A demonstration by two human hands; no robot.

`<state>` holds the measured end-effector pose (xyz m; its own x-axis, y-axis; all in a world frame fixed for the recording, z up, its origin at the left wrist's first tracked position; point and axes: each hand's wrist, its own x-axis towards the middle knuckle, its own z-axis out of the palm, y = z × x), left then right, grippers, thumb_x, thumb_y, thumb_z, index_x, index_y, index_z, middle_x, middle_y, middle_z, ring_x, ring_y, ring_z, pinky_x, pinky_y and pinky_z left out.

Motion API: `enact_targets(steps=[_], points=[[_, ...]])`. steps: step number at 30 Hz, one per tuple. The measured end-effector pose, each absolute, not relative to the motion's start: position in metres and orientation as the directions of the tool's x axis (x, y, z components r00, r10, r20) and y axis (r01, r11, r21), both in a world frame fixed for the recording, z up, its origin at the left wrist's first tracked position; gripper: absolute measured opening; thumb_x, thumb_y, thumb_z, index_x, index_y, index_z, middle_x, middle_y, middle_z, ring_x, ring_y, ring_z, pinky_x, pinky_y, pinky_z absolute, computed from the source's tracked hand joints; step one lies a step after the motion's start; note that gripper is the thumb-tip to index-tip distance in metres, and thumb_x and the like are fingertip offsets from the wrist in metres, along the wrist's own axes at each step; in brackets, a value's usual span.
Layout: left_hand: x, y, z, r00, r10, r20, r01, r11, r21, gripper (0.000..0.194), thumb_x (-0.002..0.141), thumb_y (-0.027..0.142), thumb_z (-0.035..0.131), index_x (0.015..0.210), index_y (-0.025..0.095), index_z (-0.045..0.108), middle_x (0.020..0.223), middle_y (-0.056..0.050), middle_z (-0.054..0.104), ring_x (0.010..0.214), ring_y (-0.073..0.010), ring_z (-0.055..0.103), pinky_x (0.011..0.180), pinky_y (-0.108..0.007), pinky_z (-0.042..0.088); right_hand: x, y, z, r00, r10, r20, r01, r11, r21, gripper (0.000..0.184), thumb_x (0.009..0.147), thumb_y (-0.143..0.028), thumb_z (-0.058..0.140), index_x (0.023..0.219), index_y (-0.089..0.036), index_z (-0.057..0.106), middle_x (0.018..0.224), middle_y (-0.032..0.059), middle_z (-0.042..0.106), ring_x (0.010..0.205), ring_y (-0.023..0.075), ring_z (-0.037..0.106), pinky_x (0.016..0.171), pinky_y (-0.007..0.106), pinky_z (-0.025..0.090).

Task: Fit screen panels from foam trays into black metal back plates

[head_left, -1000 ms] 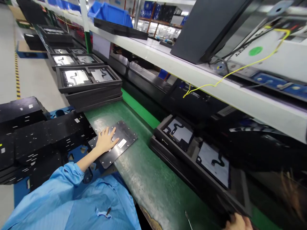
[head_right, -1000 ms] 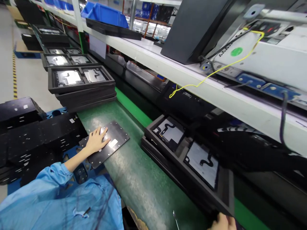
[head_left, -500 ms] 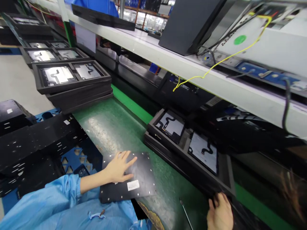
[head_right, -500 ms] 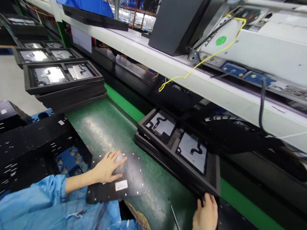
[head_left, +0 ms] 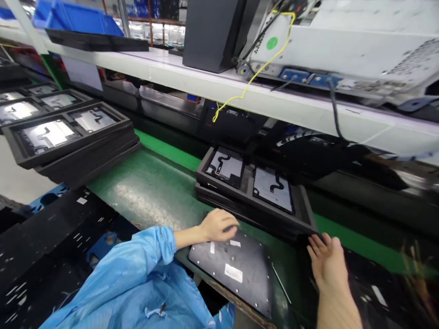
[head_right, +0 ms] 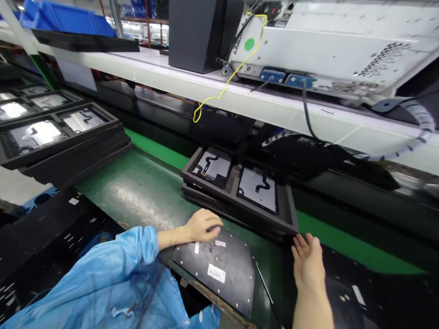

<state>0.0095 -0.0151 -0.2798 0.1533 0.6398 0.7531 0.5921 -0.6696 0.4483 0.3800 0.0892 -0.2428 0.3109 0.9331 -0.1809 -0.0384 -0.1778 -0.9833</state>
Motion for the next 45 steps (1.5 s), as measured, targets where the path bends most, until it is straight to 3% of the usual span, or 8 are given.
enact_targets(steps=[5, 8, 11, 15, 19, 23, 34, 45], points=[[-0.054, 0.017, -0.251, -0.48, 0.524, 0.703, 0.502, -0.494, 0.71, 0.022, 0.108, 0.034, 0.056, 0.123, 0.024, 0.068, 0.122, -0.011, 0.073, 0.115, -0.0245, 0.068, 0.098, -0.04, 0.054, 0.385, 0.133, -0.212, 0.227, 0.949, -0.219, 0.04, -0.234, -0.971, 0.068, 0.101, -0.071, 0.058, 0.156, -0.032, 0.058, 0.169, 0.0087, 0.059, 0.16, 0.0298, 0.051, 0.14, 0.048, 0.032], [-0.084, 0.049, -0.23, -0.706, 0.444, 0.553, 0.382, -0.419, 0.824, 0.02, 0.111, 0.033, 0.049, 0.123, 0.023, 0.062, 0.118, -0.01, 0.068, 0.106, -0.0219, 0.066, 0.095, -0.037, 0.054, 0.373, 0.154, -0.196, 0.111, 0.949, -0.296, 0.055, -0.303, -0.951, 0.047, 0.1, -0.058, 0.065, 0.134, -0.027, 0.074, 0.136, 0.0113, 0.081, 0.137, 0.035, 0.072, 0.125, 0.05, 0.055], [-0.104, 0.077, -0.21, -0.797, 0.419, 0.435, 0.281, -0.381, 0.881, 0.017, 0.107, 0.032, 0.052, 0.119, 0.023, 0.061, 0.122, -0.01, 0.067, 0.112, -0.0218, 0.065, 0.1, -0.036, 0.053, 0.36, 0.164, -0.187, -0.006, 0.962, -0.275, 0.116, -0.272, -0.955, 0.044, 0.091, -0.05, 0.08, 0.129, -0.027, 0.079, 0.123, 0.0094, 0.085, 0.117, 0.0341, 0.08, 0.103, 0.045, 0.069], [-0.124, 0.099, -0.199, -0.792, 0.537, 0.291, 0.148, -0.293, 0.945, 0.026, 0.101, 0.033, 0.059, 0.123, 0.021, 0.067, 0.138, -0.013, 0.07, 0.127, -0.0257, 0.066, 0.111, -0.04, 0.052, 0.359, 0.169, -0.188, -0.031, 0.981, -0.191, 0.234, -0.179, -0.956, 0.059, 0.083, -0.047, 0.088, 0.139, -0.032, 0.076, 0.125, 0.0038, 0.085, 0.116, 0.0282, 0.08, 0.105, 0.039, 0.066], [-0.126, 0.108, -0.202, -0.625, 0.762, 0.166, 0.065, -0.161, 0.985, 0.034, 0.099, 0.038, 0.062, 0.122, 0.018, 0.079, 0.131, -0.013, 0.081, 0.125, -0.0292, 0.073, 0.114, -0.042, 0.054, 0.367, 0.189, -0.181, -0.025, 0.998, -0.065, 0.564, -0.04, -0.825, 0.036, 0.091, -0.042, 0.075, 0.121, -0.026, 0.083, 0.124, 0.009, 0.085, 0.123, 0.0329, 0.077, 0.118, 0.049, 0.056], [-0.115, 0.104, -0.205, -0.553, 0.826, 0.108, 0.08, -0.077, 0.994, 0.05, 0.097, 0.039, 0.069, 0.143, 0.019, 0.075, 0.156, -0.012, 0.071, 0.146, -0.0305, 0.065, 0.126, -0.04, 0.046, 0.367, 0.219, -0.162, 0.061, 0.998, -0.01, 0.748, -0.053, -0.661, 0.023, 0.088, -0.035, 0.071, 0.1, -0.019, 0.082, 0.119, 0.0199, 0.083, 0.129, 0.0432, 0.073, 0.121, 0.063, 0.049], [-0.112, 0.095, -0.195, -0.661, 0.743, 0.1, 0.162, 0.011, 0.987, 0.05, 0.107, 0.044, 0.047, 0.139, 0.023, 0.08, 0.154, -0.006, 0.073, 0.15, -0.0306, 0.062, 0.129, -0.041, 0.043, 0.332, 0.24, -0.155, 0.159, 0.987, -0.006, 0.78, -0.129, -0.613, 0.031, 0.097, -0.04, 0.07, 0.108, -0.013, 0.081, 0.129, 0.0264, 0.078, 0.142, 0.0456, 0.065, 0.124, 0.058, 0.047], [-0.107, 0.091, -0.194, -0.643, 0.758, 0.104, 0.162, 0.002, 0.987, 0.052, 0.108, 0.045, 0.045, 0.145, 0.022, 0.074, 0.162, -0.007, 0.067, 0.157, -0.028, 0.055, 0.135, -0.039, 0.036, 0.318, 0.252, -0.133, 0.209, 0.976, -0.059, 0.594, -0.174, -0.785, 0.037, 0.104, -0.048, 0.077, 0.126, -0.018, 0.076, 0.148, 0.014, 0.07, 0.144, 0.0326, 0.061, 0.128, 0.063, 0.044]])
